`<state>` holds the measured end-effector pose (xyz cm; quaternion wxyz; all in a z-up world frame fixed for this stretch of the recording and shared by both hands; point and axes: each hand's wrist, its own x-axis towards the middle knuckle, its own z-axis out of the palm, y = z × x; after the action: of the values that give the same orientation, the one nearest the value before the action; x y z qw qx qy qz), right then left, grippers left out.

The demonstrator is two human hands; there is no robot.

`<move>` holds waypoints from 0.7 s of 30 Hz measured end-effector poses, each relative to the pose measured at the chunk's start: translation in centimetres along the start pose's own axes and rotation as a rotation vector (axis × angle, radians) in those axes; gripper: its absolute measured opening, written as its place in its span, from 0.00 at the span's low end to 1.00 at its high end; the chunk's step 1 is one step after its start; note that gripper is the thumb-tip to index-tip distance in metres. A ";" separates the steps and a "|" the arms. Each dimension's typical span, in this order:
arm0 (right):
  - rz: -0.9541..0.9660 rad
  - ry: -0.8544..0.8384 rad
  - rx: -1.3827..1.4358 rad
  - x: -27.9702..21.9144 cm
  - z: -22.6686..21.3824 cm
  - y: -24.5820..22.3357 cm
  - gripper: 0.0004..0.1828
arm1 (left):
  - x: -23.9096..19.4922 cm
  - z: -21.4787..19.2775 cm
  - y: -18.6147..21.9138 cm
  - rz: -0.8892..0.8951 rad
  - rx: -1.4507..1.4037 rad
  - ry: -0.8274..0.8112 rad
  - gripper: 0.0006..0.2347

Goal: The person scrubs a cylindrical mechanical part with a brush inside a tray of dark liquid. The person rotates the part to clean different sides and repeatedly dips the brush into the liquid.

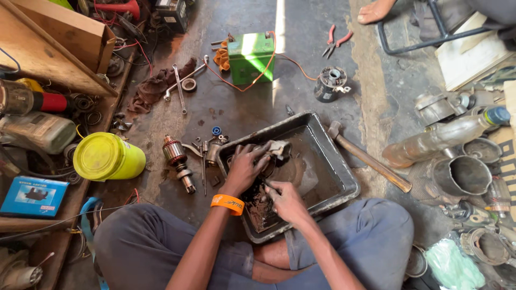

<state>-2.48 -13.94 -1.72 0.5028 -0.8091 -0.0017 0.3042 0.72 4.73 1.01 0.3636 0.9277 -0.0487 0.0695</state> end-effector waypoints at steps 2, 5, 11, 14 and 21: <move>-0.023 -0.016 0.183 0.1 0.5 -0.2 0.19 | 0.1 -0.1 -0.1 0.022 -0.012 0.026 0.19; -0.128 0.073 -0.130 0.4 -0.7 -0.2 0.18 | -0.1 -0.2 -0.3 -0.091 -0.030 -0.063 0.19; -0.162 0.242 -0.343 0.7 0.5 1.1 0.15 | -0.2 0.1 -0.7 -0.135 -0.029 -0.093 0.20; -0.053 0.129 0.007 0.4 2.2 0.2 0.13 | 0.3 0.4 -1.7 -0.083 -0.038 -0.115 0.19; -0.064 0.183 -0.686 0.1 -1.9 -4.1 0.15 | 1.2 0.8 -3.8 -0.053 -0.019 -0.158 0.17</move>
<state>-0.19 -13.44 2.14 0.2090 -0.9543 -0.0839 0.1962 2.47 6.89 -1.93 0.3690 0.9278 -0.0533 -0.0139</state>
